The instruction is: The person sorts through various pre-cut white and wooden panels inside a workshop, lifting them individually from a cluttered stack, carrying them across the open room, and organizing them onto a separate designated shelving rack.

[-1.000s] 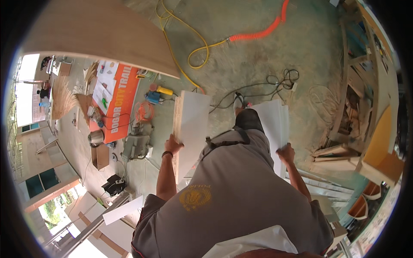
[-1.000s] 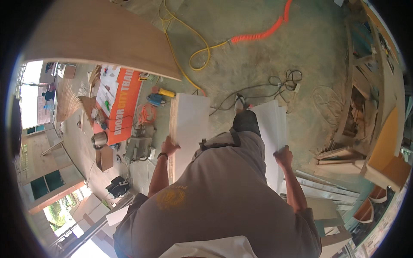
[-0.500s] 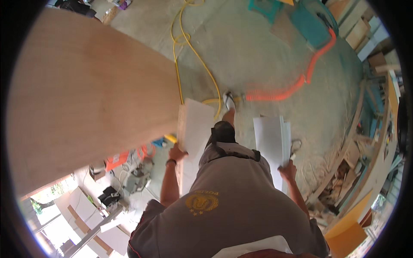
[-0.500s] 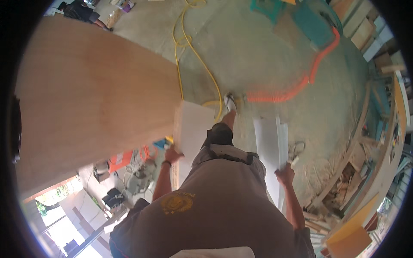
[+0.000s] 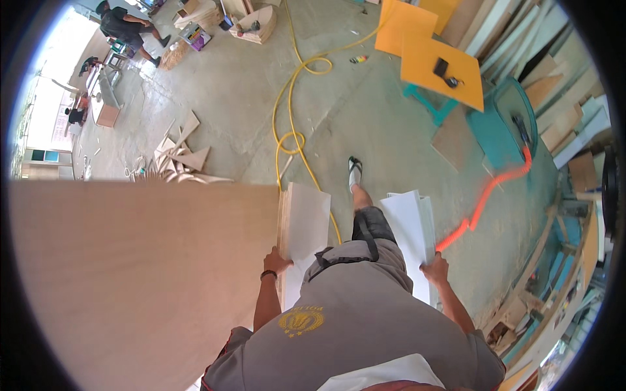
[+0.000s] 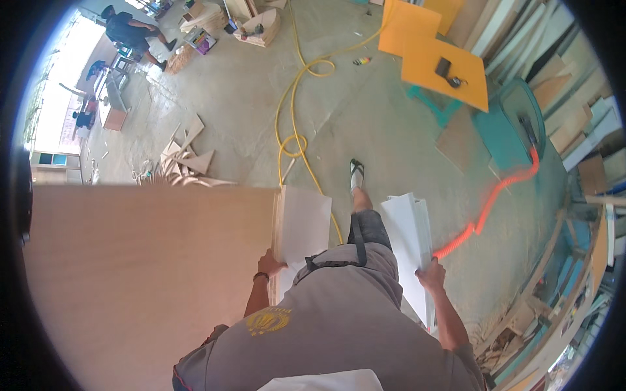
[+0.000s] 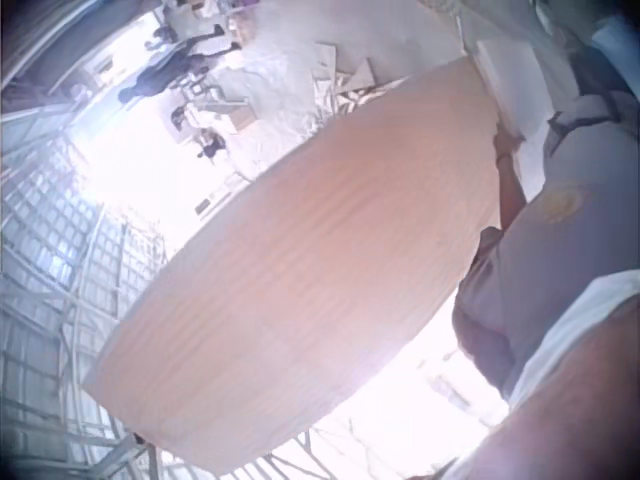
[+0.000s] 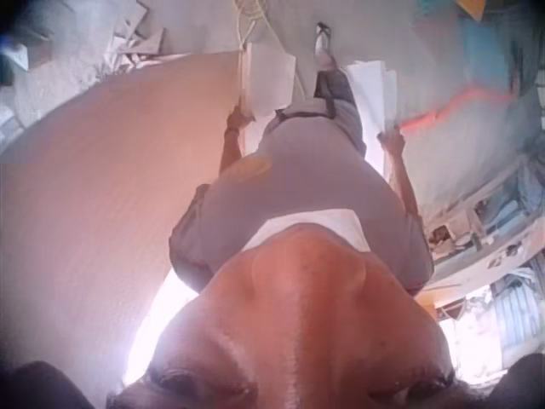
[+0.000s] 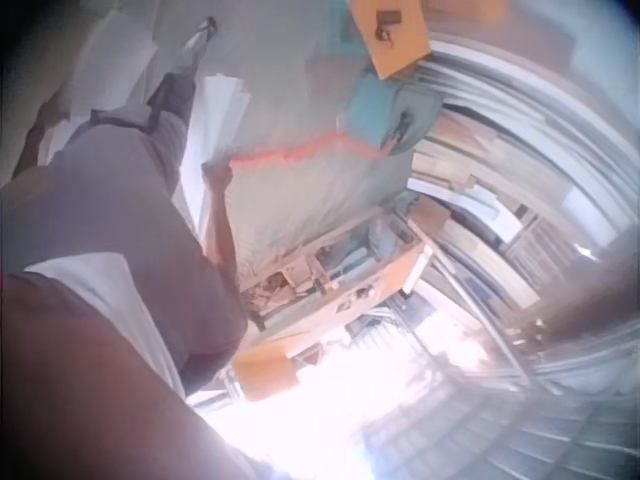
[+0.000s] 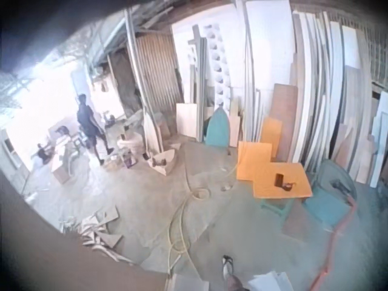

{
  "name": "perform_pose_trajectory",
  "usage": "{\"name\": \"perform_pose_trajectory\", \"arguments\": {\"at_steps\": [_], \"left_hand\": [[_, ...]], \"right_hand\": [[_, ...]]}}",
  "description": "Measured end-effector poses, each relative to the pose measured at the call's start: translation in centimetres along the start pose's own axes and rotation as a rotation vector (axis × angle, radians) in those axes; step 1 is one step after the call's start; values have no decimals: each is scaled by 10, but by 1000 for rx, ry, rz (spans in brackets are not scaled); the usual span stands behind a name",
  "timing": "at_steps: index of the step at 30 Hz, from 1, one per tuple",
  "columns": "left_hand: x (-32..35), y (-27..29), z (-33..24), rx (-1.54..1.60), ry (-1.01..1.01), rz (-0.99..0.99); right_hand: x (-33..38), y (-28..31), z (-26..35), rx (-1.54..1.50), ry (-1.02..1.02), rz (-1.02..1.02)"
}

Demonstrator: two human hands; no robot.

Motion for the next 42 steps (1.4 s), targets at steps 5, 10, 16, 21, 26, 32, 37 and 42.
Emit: {"name": "perform_pose_trajectory", "arguments": {"at_steps": [5,10,16,21,26,32,37,42], "left_hand": [[-163,78,-109,2,51,-22],[-344,145,-171,90,129,-2],[-547,267,-299,39,102,-20],[-738,348,-404,75,78,-60],[-901,446,-499,-51,-63,-20],[-1107,583,-611,-61,-198,34],[-1268,686,-775,-249,-394,-47],[-1418,770,-902,-313,-581,1]], "right_hand": [[-190,0,141,8,23,92],[-360,27,306,-7,67,85],[-551,65,489,-31,92,23],[-709,99,648,-48,64,4],[-845,142,772,-71,43,-26],[-1017,166,925,-104,27,-17],[-1158,165,1009,-119,22,-95],[-1253,193,1097,-91,-78,-70]]}}
Point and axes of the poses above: each hand's wrist, its own x-axis away from the middle knuckle, its own y-axis out of the back of the hand, z = x × y, the point moved 7 cm from there along -x, towards the middle knuckle, and after that the axes turned 15 degrees about -z, right-handed, at the moved point
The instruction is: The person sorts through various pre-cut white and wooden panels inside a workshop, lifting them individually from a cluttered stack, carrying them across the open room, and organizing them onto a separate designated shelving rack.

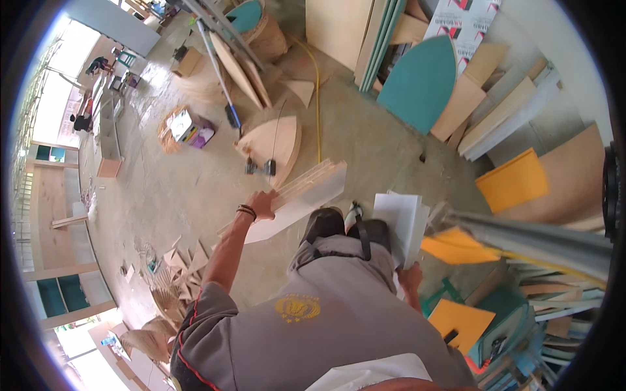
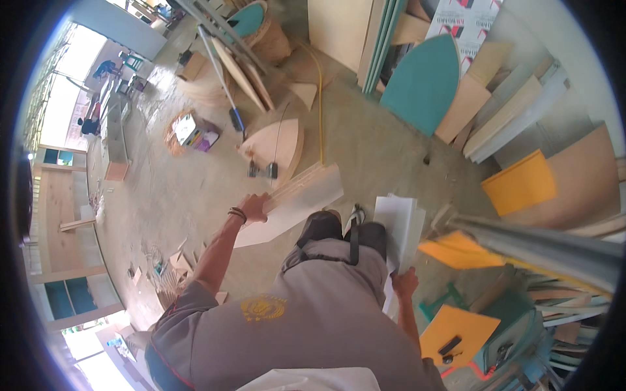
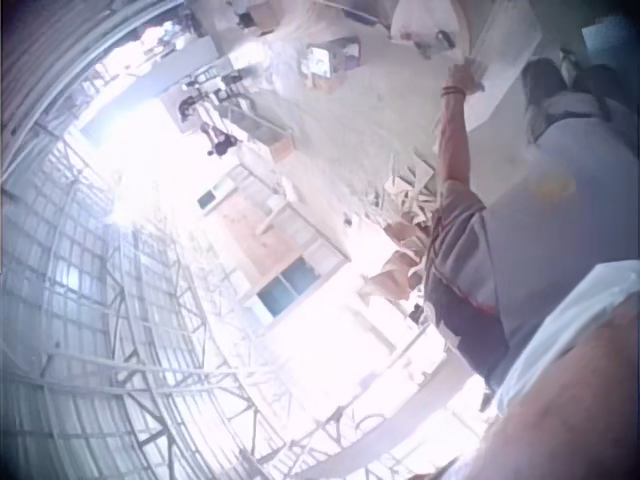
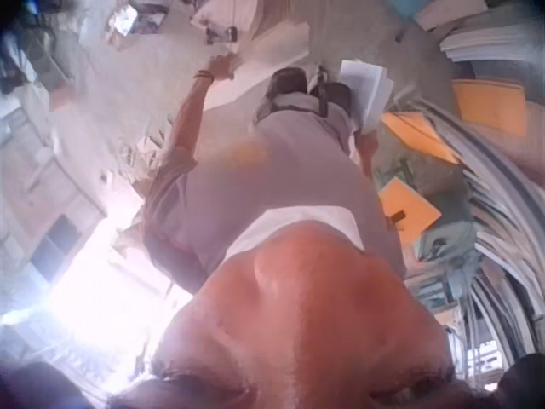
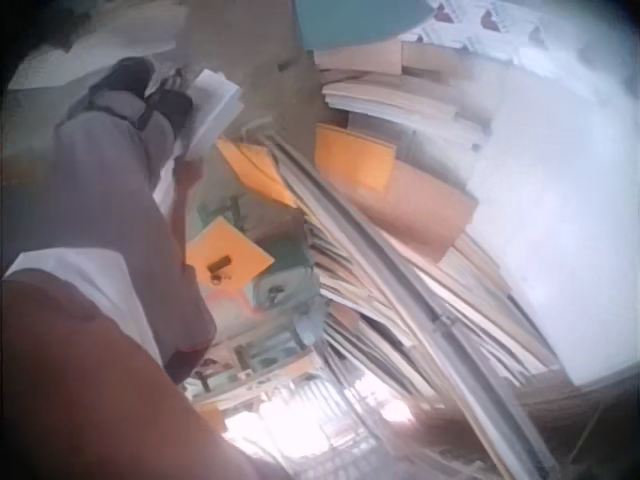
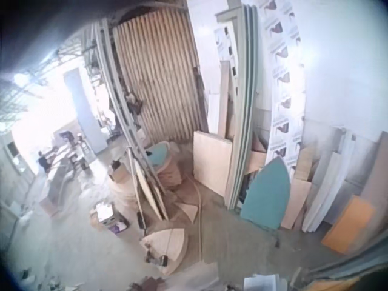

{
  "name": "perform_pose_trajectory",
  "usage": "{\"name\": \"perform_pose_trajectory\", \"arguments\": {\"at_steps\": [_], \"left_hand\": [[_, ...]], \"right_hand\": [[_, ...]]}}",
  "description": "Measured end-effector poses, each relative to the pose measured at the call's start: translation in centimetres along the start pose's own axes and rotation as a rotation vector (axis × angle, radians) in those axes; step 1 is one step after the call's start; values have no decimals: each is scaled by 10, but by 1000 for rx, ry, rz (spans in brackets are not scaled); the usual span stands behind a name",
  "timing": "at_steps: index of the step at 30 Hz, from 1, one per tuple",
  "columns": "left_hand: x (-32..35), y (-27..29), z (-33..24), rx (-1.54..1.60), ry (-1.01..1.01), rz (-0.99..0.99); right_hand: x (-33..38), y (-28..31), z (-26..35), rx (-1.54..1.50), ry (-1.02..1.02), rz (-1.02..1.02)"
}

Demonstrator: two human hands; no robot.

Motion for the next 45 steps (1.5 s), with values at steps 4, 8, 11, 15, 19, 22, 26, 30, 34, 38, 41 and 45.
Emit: {"name": "perform_pose_trajectory", "arguments": {"at_steps": [4,8,11,15,19,22,26,30,34,38,41,45], "left_hand": [[-144,82,18,-119,-116,42],[-288,182,12,-176,-326,-10],[-389,222,24,-196,-445,-6],[-527,265,31,-266,-607,67],[-644,325,25,-334,-697,103],[-734,369,23,-298,-783,77],[-845,384,34,-401,-810,128],[-948,419,31,-406,-851,137],[-1031,433,59,-418,-900,150],[-1113,462,59,-450,-937,145],[-1157,468,80,-431,-998,192],[-1226,484,84,-447,-1009,182]], "right_hand": [[-72,9,86,20,-14,15],[-142,19,161,12,-79,-95],[-179,25,218,3,-116,-14],[-231,24,279,4,-162,-67],[-266,32,348,-43,-226,-82],[-301,35,403,-63,-274,-56],[-327,17,447,-67,-308,-26],[-355,6,515,-91,-392,-50],[-383,15,606,-258,-405,-64],[-401,8,659,-127,-408,-117],[-426,26,730,-150,-525,-14],[-443,20,776,-190,-371,-93]]}}
Point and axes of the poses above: each hand's wrist, its own x-axis away from the middle knuckle, its own y-axis out of the back of the hand, z = x × y, the point moved 7 cm from there along -x, towards the middle knuckle, and after that the axes turned 15 degrees about -z, right-handed, at the moved point
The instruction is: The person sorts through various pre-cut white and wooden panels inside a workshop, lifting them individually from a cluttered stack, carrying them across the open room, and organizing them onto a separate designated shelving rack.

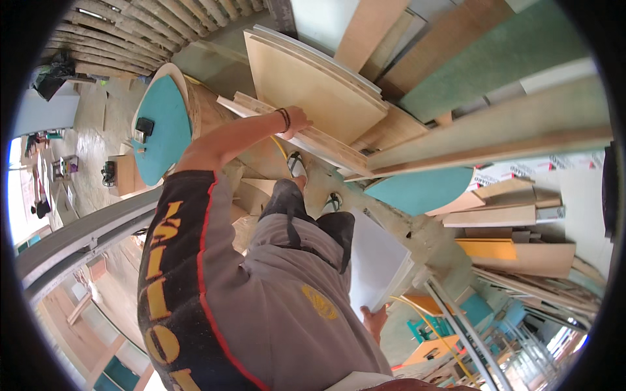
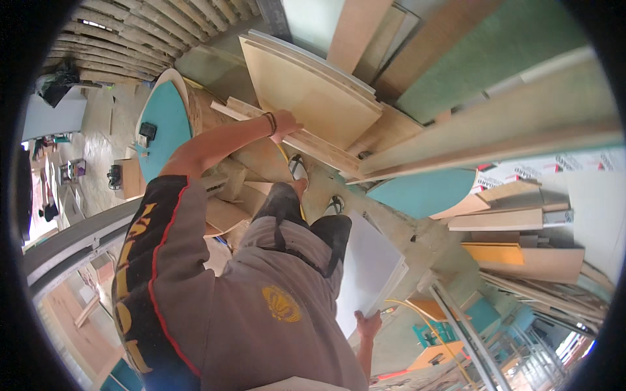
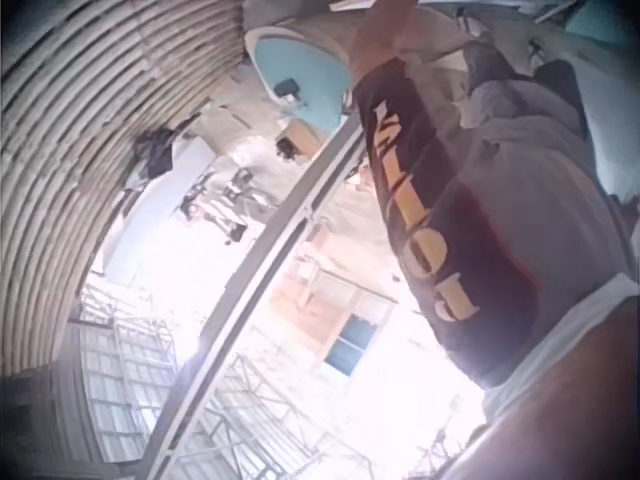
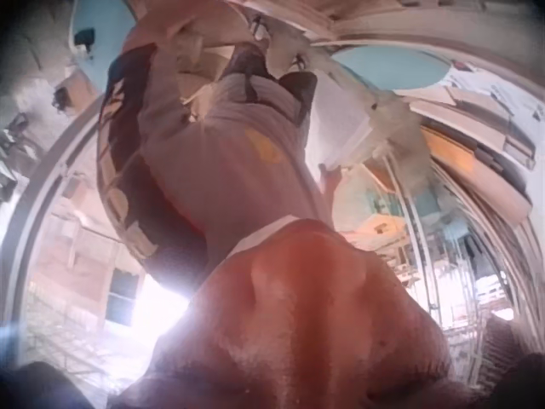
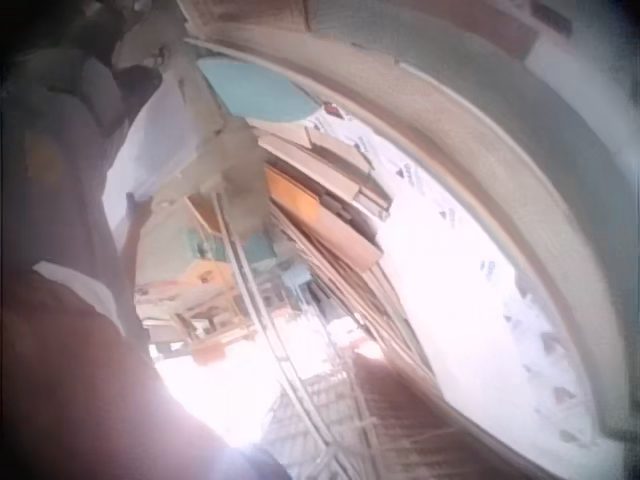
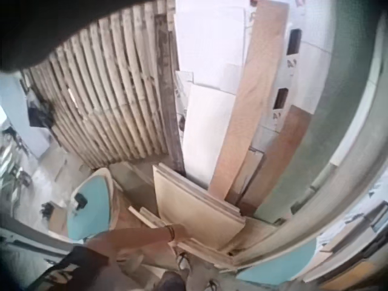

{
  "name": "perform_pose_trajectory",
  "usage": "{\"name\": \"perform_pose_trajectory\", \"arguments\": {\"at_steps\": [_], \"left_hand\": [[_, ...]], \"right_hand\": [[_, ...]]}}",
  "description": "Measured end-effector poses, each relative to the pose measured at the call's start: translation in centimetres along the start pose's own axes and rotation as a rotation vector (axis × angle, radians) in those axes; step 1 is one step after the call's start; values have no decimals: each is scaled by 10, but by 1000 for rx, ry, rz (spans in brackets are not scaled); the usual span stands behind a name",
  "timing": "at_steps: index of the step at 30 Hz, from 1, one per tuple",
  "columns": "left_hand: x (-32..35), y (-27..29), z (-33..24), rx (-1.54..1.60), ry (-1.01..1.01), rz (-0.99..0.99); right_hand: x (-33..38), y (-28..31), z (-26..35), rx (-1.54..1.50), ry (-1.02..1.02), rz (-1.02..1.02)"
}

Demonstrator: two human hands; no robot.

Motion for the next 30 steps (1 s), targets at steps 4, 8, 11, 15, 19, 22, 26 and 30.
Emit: {"name": "perform_pose_trajectory", "arguments": {"at_steps": [4,8,11,15,19,22,26,30], "left_hand": [[-19,-22,44,-34,-43,12],[-47,-42,78,-2,-116,-4],[-60,-76,96,-15,-146,-49],[-62,-80,122,-37,-115,-224],[-67,-76,133,-8,-85,-37],[-65,-87,147,46,-53,59],[-69,-128,176,38,2,-19],[-79,-137,198,-24,25,-19]], "right_hand": [[-5,7,77,-44,-86,128],[-12,-8,129,97,-60,175],[-26,-22,174,165,-14,214],[-41,-35,229,151,122,170],[-50,-44,269,177,165,192],[-58,-53,288,231,214,230],[-72,-57,324,274,319,309],[-84,-68,351,281,366,323]]}}
Point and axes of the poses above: each hand's wrist, its own x-axis away from the middle knuckle, its own y-axis out of the back of the hand, z = x × y, the point moved 7 cm from there along -x, towards the middle knuckle, and after that the axes turned 15 degrees about -z, right-handed, at the moved point
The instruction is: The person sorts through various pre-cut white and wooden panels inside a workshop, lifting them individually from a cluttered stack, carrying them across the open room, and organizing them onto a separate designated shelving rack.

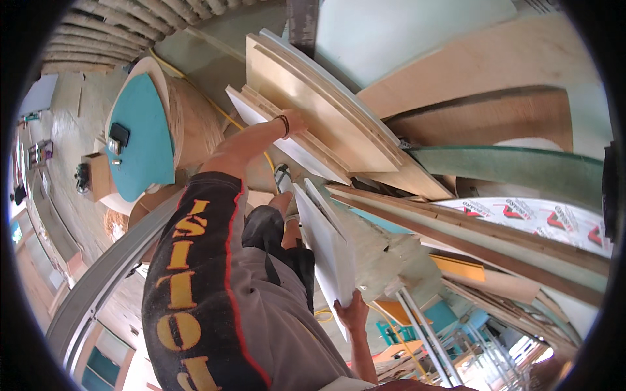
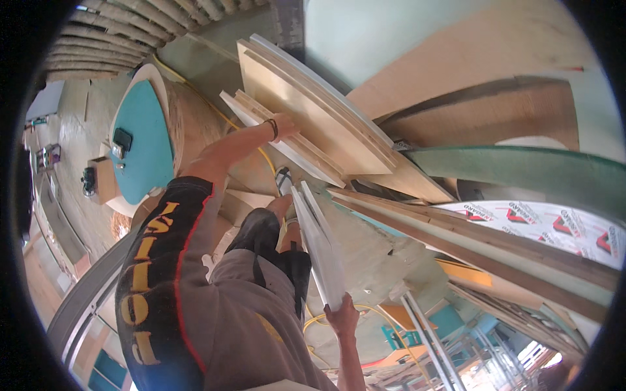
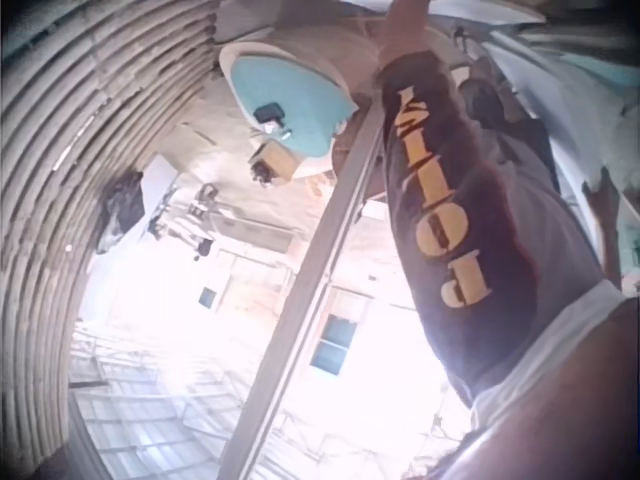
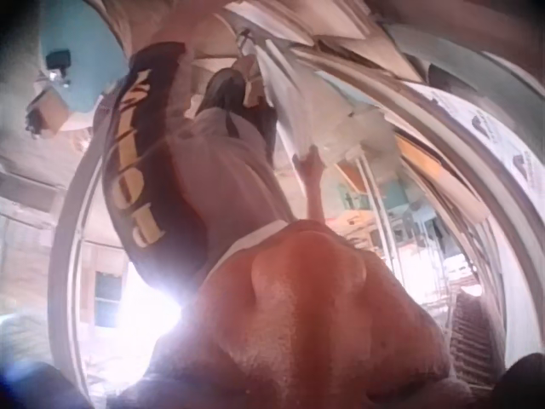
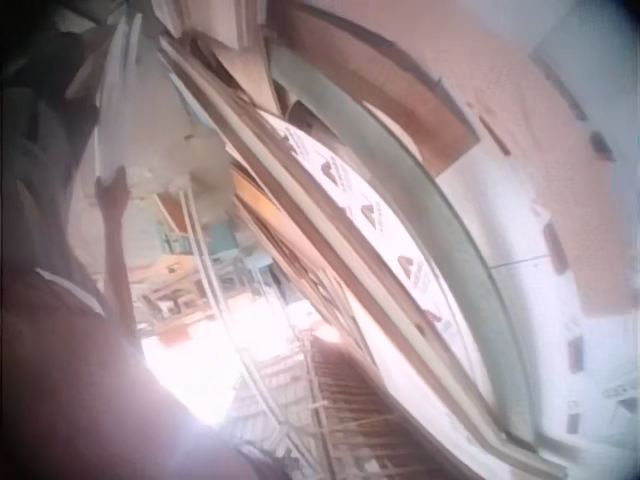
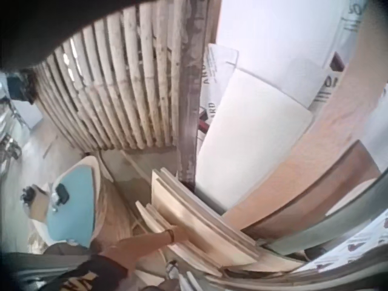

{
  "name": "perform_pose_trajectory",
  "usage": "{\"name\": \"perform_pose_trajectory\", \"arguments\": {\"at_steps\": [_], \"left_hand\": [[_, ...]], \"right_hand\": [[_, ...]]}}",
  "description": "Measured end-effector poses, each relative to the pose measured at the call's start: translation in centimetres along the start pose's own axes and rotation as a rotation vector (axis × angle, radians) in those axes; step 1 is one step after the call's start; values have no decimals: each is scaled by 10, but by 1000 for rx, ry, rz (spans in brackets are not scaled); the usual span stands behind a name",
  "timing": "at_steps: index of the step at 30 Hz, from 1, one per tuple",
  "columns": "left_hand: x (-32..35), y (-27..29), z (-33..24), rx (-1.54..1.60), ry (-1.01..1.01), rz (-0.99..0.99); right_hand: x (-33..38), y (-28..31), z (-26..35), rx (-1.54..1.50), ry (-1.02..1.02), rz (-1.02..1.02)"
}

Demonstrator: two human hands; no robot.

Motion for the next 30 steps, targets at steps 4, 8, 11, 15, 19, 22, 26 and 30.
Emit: {"name": "perform_pose_trajectory", "arguments": {"at_steps": [4,8,11,15,19,22,26,30], "left_hand": [[-7,5,0,-13,-19,-73],[14,0,22,60,83,-305],[32,38,15,170,164,-520],[118,79,-10,310,387,-843],[311,134,-57,330,956,-1180],[485,137,-109,-212,1531,-1049],[666,190,-175,-893,1881,-781],[735,224,-203,-1020,1854,-731]], "right_hand": [[-18,3,25,61,4,13],[-42,6,58,54,64,-6],[-60,2,67,109,120,-12],[-84,-10,74,157,209,-4],[-112,-13,98,231,318,-28],[-140,-30,111,248,374,-11],[-173,-39,126,165,530,-25],[-193,-31,156,247,577,-19]]}}
Point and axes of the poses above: each hand's wrist, its own x-axis away from the middle knuckle, its own y-axis out of the back of the hand, z = x × y, the point moved 7 cm from there along -x, towards the middle knuckle, and after that the axes turned 15 degrees about -z, right-handed, at the moved point
